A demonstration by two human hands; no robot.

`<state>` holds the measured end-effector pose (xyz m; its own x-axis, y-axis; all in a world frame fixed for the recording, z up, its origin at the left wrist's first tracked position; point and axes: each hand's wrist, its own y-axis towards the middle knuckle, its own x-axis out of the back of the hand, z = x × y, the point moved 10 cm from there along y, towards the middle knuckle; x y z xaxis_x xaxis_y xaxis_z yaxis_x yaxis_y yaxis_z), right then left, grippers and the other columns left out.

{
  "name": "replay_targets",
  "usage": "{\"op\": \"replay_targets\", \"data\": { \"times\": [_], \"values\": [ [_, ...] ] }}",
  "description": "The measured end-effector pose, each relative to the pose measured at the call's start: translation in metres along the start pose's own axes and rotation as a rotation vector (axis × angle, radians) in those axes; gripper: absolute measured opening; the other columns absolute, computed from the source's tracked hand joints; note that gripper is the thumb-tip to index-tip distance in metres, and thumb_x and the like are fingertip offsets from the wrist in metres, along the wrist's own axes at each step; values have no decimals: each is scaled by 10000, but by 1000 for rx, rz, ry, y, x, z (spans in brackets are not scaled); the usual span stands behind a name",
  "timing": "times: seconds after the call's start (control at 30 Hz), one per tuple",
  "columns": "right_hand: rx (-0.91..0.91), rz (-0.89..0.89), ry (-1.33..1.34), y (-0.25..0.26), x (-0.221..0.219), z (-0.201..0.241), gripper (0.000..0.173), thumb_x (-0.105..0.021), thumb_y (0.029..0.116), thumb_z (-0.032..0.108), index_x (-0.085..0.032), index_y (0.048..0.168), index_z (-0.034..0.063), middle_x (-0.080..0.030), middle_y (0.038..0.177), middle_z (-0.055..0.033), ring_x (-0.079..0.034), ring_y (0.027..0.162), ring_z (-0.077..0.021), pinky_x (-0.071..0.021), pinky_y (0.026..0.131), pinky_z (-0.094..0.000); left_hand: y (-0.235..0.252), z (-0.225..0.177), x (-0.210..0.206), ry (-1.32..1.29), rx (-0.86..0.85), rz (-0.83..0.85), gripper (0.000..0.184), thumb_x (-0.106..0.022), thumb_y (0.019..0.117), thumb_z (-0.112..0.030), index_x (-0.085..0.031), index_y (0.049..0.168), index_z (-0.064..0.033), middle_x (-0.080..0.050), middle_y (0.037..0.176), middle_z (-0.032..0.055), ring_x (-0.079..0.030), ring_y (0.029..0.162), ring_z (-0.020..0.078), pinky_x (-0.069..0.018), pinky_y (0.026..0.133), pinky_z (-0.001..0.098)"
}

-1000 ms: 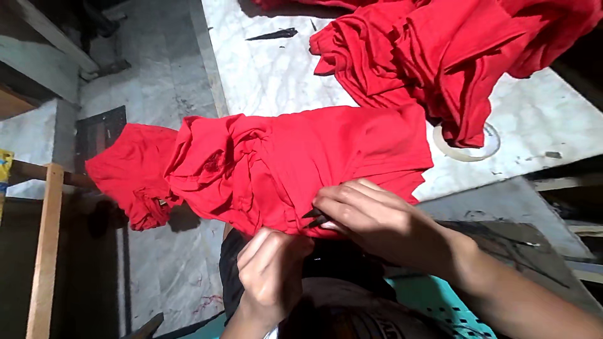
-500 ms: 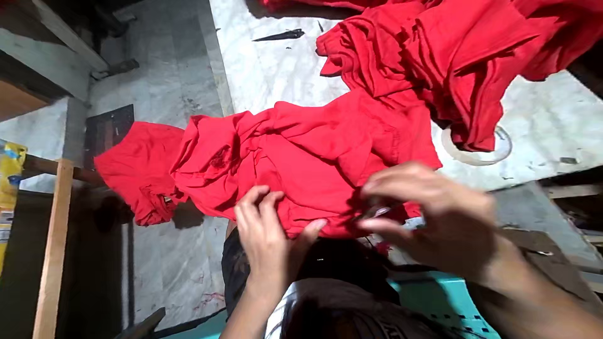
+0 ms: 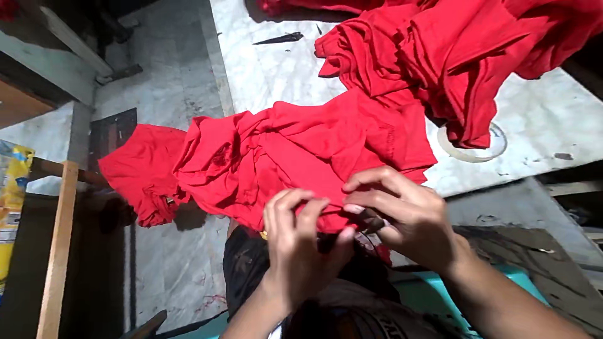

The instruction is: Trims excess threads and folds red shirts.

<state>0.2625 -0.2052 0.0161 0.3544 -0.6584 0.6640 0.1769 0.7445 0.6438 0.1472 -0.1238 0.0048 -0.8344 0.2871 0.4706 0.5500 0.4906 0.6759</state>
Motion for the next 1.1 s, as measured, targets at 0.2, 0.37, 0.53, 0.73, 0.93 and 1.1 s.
{"op": "replay_targets", "data": {
  "times": [0.2,0.37,0.53,0.73,0.93,1.1],
  "values": [
    [-12,70,-69,-3,7,0,187,-558,998,192,-707,940,95,-724,992,-97,-616,676,-131,-449,551,-244,12,13,0,90,-11,-79,140,-622,902,-170,-715,913,-66,-673,974,84,-617,1030,176,-473,919,276],
    [-10,48,-31,-11,-1,-16,165,-579,971,129,-715,903,67,-727,1037,-134,-635,714,-149,-468,573,-256,-13,51,3,61,206,-41,578,-738,859,-437,-596,1138,49,-608,1145,183,-587,1106,184,-476,959,275],
    [-12,-37,-7,-11,16,-18,153,-623,976,120,-694,860,50,-694,1026,-155,-605,792,-101,-460,668,-177,-16,51,-4,-12,206,-47,223,-693,876,-256,-662,761,-68,-655,1030,82,-565,1072,165,-421,959,261],
    [-88,-95,59,-15,28,-30,168,-626,972,119,-679,850,17,-628,992,-116,-547,817,1,-418,712,-75,-22,54,8,-191,228,-50,223,-711,891,-247,-644,822,-46,-622,1026,51,-562,1032,43,-449,873,135],
    [23,-107,17,-12,31,-4,113,-592,1040,193,-630,1007,91,-601,1022,-89,-548,774,-69,-447,685,-149,12,-10,17,111,-58,-125,292,-732,899,-376,-596,1015,-145,-559,1057,18,-543,1066,102,-416,977,237],
    [29,-139,-95,-9,50,5,104,-595,1035,167,-613,1005,69,-624,1008,-95,-604,862,-97,-485,751,-187,50,-22,-8,293,-166,-67,128,-624,868,-98,-748,839,-102,-726,950,115,-669,977,288,-488,831,427]
  ]
}}
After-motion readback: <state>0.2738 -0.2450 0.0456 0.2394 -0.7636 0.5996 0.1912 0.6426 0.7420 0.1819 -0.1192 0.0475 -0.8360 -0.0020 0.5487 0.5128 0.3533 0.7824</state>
